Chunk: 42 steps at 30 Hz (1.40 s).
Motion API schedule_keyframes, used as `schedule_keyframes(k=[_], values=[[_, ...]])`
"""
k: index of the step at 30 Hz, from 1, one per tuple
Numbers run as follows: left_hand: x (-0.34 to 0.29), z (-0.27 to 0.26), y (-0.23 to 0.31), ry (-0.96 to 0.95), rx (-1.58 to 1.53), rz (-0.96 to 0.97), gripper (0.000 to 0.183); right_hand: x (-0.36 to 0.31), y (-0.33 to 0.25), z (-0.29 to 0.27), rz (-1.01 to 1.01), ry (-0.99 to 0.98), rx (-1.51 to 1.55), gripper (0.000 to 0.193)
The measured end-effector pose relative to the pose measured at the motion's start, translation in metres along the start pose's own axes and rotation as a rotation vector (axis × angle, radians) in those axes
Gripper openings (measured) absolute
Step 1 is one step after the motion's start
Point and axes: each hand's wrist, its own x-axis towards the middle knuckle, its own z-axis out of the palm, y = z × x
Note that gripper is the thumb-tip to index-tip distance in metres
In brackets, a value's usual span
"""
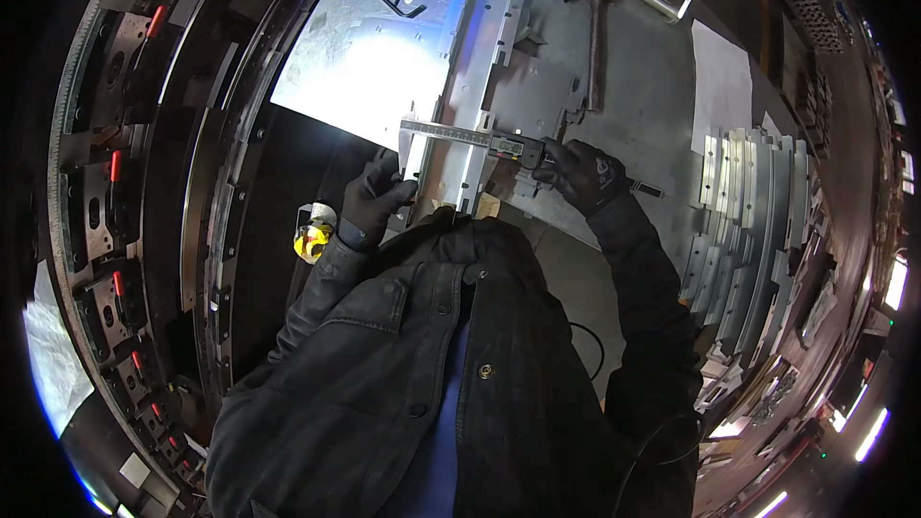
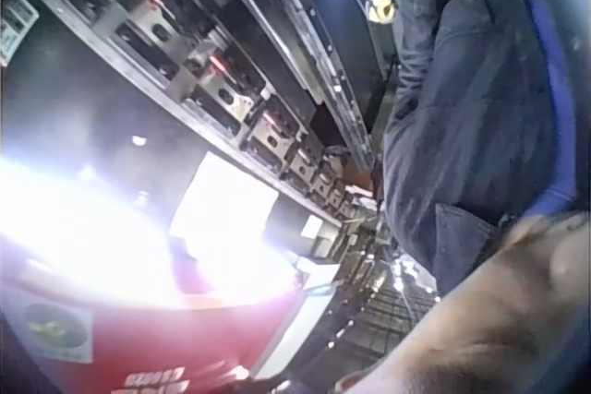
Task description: Operating a press brake machine to bend metal sheets and measuring the results with calipers.
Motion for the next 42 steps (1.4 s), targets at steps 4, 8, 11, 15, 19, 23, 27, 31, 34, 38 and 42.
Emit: schedule_keyframes(k=[4,8,11,15,19,23,27,31,34,38,42], values=[[0.0,0.0,0.001,-0.001,0.004,0.006,0.037,0.0,-0.001,0.0,0.012,0.01,-0.016,0.046],[0.001,-0.002,-0.006,-0.002,-0.01,0.013,0.037,0.0,-0.005,-0.004,0.046,-0.005,-0.051,0.046],[0.003,-0.005,-0.013,0.03,-0.036,-0.018,0.037,-0.004,0.0,0.003,0.029,0.022,-0.071,0.046],[0.003,-0.008,-0.011,0.02,-0.047,-0.029,0.038,-0.003,0.001,0.003,0.041,-0.008,-0.06,0.046],[0.005,-0.012,-0.012,-0.002,-0.026,-0.02,0.039,-0.003,0.0,0.004,0.051,-0.033,-0.025,0.047],[0.008,-0.013,-0.016,-0.027,0.038,0.002,0.041,-0.005,0.001,0.006,0.044,0.002,0.008,0.046],[0.008,-0.006,-0.012,-0.022,-0.001,-0.099,0.043,-0.003,-0.001,0.005,0.049,0.006,-0.003,0.044],[0.007,-0.004,-0.012,-0.049,0.04,-0.038,0.041,0.0,-0.004,0.002,0.048,0.041,-0.011,0.044],[0.006,-0.003,-0.016,-0.058,0.04,-0.07,0.04,0.0,-0.004,0.002,0.041,0.052,-0.026,0.043],[0.004,-0.004,-0.022,-0.057,-0.002,-0.231,0.039,-0.002,-0.003,0.002,0.027,0.047,-0.063,0.043],[0.003,-0.004,-0.016,-0.091,0.123,-0.181,0.038,-0.002,-0.009,0.001,0.039,0.051,-0.077,0.043]])
